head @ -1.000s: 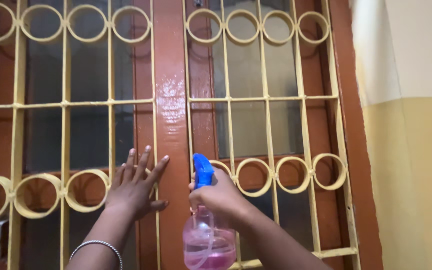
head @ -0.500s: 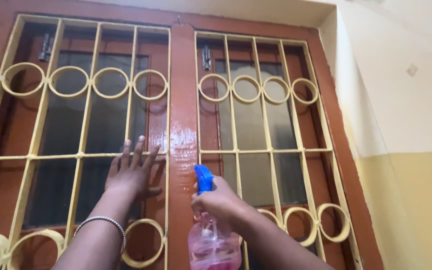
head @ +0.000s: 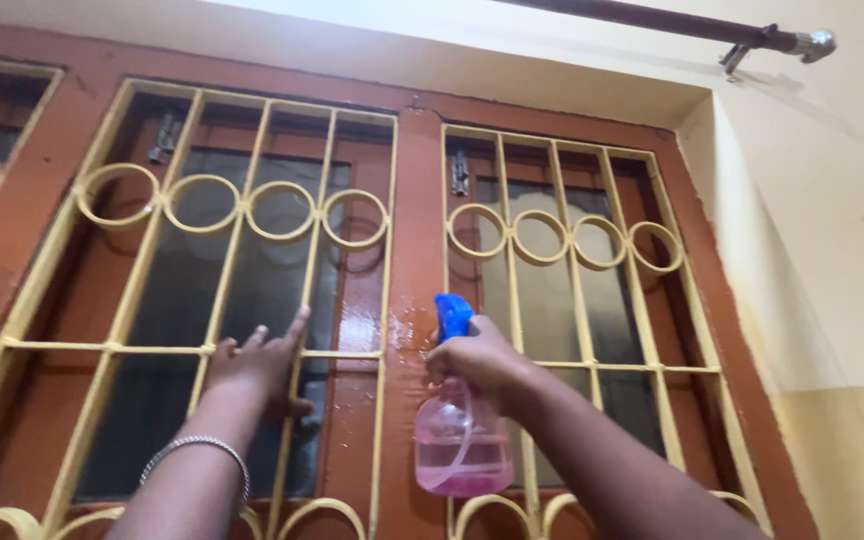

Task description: The person sprays a pink cleaning solution onto a window with a yellow metal grille and wipes the glass with a cloth. The person repeatedly sprays and wipes different sections of the window, focusing on the areas behind the grille.

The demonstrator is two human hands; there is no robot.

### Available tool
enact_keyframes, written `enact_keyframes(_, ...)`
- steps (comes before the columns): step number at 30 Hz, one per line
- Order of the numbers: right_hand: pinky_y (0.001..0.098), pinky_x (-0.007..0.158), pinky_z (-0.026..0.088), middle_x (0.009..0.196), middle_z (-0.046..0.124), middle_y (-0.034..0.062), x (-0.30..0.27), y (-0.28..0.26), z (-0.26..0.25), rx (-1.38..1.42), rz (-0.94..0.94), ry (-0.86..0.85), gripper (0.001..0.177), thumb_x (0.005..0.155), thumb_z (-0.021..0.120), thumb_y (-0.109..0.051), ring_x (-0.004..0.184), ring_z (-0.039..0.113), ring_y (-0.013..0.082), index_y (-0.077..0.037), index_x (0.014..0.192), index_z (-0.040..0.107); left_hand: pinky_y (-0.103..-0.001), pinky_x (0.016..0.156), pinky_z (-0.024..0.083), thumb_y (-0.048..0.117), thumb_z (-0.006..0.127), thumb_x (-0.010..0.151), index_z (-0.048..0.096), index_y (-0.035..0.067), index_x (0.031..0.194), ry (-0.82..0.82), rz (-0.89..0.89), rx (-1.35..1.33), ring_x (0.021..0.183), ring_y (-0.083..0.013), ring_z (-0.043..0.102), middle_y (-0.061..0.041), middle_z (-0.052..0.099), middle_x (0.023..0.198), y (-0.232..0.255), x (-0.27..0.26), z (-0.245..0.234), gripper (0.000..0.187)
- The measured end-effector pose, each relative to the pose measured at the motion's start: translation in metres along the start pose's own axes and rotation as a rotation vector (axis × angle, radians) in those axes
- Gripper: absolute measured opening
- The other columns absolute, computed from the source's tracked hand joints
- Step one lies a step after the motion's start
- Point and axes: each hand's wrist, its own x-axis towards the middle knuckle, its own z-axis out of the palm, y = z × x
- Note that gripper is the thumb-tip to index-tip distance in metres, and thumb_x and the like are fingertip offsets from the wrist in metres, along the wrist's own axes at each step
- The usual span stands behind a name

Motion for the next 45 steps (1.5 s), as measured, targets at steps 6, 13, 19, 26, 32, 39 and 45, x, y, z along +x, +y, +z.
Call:
enact_keyframes(6,0.0378,0.045,0.050,0.062,0.059,0.0119,0.028,-0.009,0.026,0.032,-0.097,-0.087,0.025,0.057,0.062,0.015,0.048,0.062,0.0226,0.001,0.079,0.060,-0.040,0.127,0.026,0.057,0.090,0.071,-0.018,0.030,0.164,0.053,0.082,-0.021,0.151,-0.0220,0.035,0.001,0.041,0.161,-0.009,0.004,0.007,0.144)
enact_keyframes(13,0.0358,0.043,0.037,0.057,0.060,0.0103,0.039,-0.020,0.077,-0.160,-0.130,-0.043,0.016,0.055,0.068,0.009,0.046,0.054,0.0214,0.002,0.068,0.063,-0.041,0.123,0.029,0.055,0.092,0.068,-0.017,0.027,0.164,0.069,0.152,-0.011,0.147,-0.0260,0.039,0.001,0.044,0.158,-0.017,0.010,0.014,0.148)
enact_keyframes(19,0.0342,0.043,0.045,0.058,0.061,0.0096,0.030,-0.030,0.117,0.045,-0.015,-0.105,0.024,0.054,0.067,0.012,0.046,0.059,0.0209,-0.004,0.071,0.063,-0.042,0.121,0.029,0.051,0.094,0.065,-0.014,0.024,0.164,0.122,0.184,-0.022,0.145,-0.0246,0.040,0.001,0.043,0.158,-0.018,0.022,0.027,0.149)
enact_keyframes(26,0.0314,0.040,0.034,0.055,0.060,0.0108,0.052,-0.043,0.146,-0.214,-0.065,-0.001,0.009,0.062,0.067,0.011,0.042,0.052,0.0187,0.005,0.069,0.068,-0.041,0.115,0.033,0.025,0.064,0.092,0.019,0.023,0.162,0.356,0.250,-0.024,0.136,-0.0224,0.048,0.000,0.054,0.145,-0.020,0.061,0.071,0.083)
enact_keyframes(32,0.0340,0.043,0.044,0.061,0.062,0.0123,0.059,-0.039,0.146,0.020,0.020,-0.077,0.017,0.059,0.066,0.016,0.047,0.057,0.0198,0.006,0.072,0.067,-0.041,0.113,0.034,0.026,0.057,0.098,0.018,0.021,0.164,0.389,0.277,-0.084,0.133,-0.0241,0.049,-0.002,0.056,0.141,-0.020,0.065,0.076,0.076)
enact_keyframes(39,0.0371,0.044,0.050,0.063,0.062,0.0158,0.043,-0.031,0.149,-0.116,0.032,-0.045,0.019,0.056,0.064,0.016,0.048,0.061,0.0242,0.005,0.071,0.065,-0.042,0.123,0.024,0.048,0.083,0.074,0.002,0.027,0.164,0.147,0.446,-0.119,0.151,-0.0277,0.028,-0.001,0.035,0.162,-0.055,0.035,0.035,0.123)
enact_keyframes(45,0.0338,0.044,0.046,0.061,0.063,0.0149,0.036,-0.036,0.168,-0.272,-0.046,-0.057,0.011,0.060,0.069,0.011,0.048,0.060,0.0231,0.007,0.069,0.064,-0.051,0.126,0.010,0.071,0.081,0.070,-0.004,0.041,0.160,0.327,0.310,0.049,0.156,-0.0380,-0.008,-0.002,-0.005,0.172,-0.130,0.020,0.021,0.128)
